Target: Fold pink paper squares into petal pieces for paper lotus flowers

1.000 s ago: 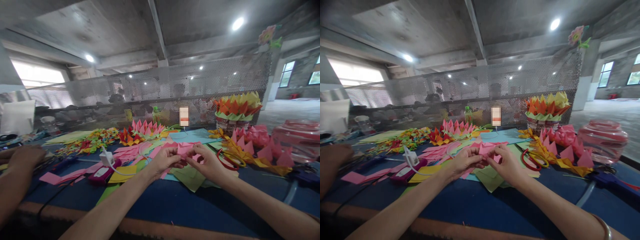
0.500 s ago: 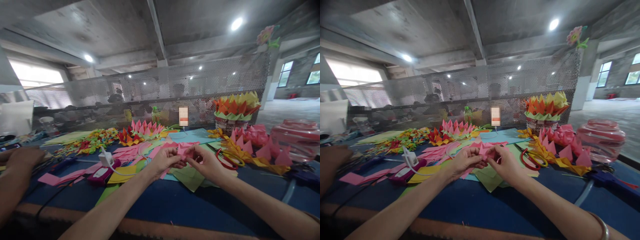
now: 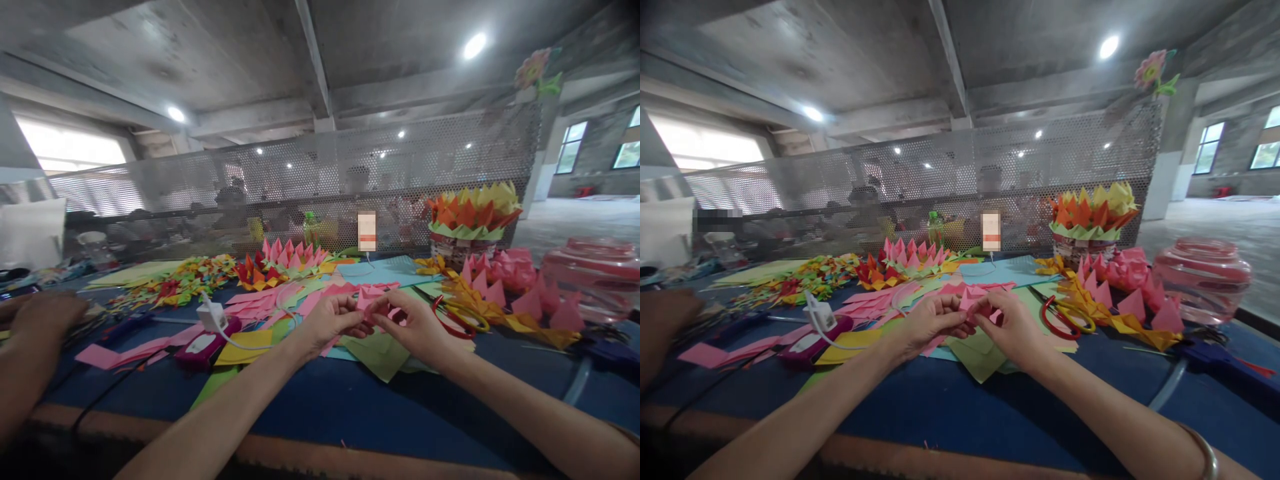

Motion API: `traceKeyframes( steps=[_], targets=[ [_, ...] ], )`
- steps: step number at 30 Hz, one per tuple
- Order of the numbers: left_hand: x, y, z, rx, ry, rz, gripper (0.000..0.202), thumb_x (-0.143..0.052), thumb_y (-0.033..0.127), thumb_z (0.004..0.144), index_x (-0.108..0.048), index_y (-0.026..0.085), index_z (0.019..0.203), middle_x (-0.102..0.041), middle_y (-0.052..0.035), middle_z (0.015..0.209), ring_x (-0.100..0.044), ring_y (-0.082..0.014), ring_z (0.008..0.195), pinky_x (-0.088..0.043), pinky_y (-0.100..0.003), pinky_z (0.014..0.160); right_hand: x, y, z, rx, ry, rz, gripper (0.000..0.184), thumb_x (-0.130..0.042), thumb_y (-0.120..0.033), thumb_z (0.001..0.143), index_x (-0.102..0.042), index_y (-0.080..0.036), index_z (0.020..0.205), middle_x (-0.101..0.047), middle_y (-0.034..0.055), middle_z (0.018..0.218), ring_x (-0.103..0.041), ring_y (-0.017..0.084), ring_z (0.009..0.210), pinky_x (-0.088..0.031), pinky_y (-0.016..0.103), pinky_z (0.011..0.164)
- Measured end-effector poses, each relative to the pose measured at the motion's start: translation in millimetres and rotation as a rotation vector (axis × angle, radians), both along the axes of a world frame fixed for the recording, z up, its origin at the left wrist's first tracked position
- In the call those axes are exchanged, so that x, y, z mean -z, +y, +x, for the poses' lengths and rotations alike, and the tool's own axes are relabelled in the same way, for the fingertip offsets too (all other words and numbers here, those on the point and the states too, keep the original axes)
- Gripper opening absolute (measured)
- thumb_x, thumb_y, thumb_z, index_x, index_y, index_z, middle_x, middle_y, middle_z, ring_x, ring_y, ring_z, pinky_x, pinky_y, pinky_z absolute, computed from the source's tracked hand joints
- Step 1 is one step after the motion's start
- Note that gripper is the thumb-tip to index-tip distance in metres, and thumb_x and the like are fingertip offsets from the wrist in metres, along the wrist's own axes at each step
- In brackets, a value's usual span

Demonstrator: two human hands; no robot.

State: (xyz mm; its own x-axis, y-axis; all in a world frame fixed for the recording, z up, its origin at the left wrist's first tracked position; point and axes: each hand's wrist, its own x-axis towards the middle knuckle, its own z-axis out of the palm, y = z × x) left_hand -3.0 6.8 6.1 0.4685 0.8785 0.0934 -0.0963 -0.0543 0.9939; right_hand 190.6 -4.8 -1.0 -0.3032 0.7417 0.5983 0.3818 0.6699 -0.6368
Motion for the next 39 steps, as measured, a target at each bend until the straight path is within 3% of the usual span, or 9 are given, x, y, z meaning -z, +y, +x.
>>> traceKeyframes(
  steps=[8, 14, 39],
  targets=[
    [-0.7, -1.1, 0.6, 0.01, 0.002, -0.009, 0.033, -0.083, 0.033, 0.07, -0.065, 0.01, 0.086, -0.073, -0.0092, 0.08, -0.07, -0.0155, 0.072, -0.054, -0.026, 0.071, -1.3, 0.3, -0.9, 0.004, 0.017, 0.017, 0.007, -0.06, -0.024, 0.084, -0.066, -0.02, 0.083, -0.065, 0.0041, 0.084, -0.06, 0.018, 0.076, -0.048, 0.028, 0.061],
    [-4.7, -4.7, 0.4, 0.038, 0.016, -0.013, 0.035, -0.084, 0.033, 0.069, -0.068, 0.01, 0.091, -0.073, -0.0093, 0.083, -0.069, -0.0157, 0.074, -0.052, -0.025, 0.072, -2.1, -2.1, -1.6, -0.017, 0.025, -0.022, 0.007, -0.058, -0.023, 0.085, -0.064, -0.02, 0.083, -0.067, 0.0017, 0.077, -0.061, 0.015, 0.064, -0.047, 0.026, 0.057],
    [-3.6, -4.1, -3.2, 0.053, 0.068, -0.071, 0.035, -0.079, 0.041, 0.075, -0.07, 0.01, 0.09, -0.073, -0.0118, 0.089, -0.07, -0.0188, 0.081, -0.051, -0.027, 0.074, -3.3, -2.5, -2.5, 0.003, 0.037, -0.025, 0.01, -0.059, -0.028, 0.087, -0.064, -0.02, 0.084, -0.069, 0.0025, 0.078, -0.061, 0.016, 0.067, -0.047, 0.027, 0.058]
  ],
)
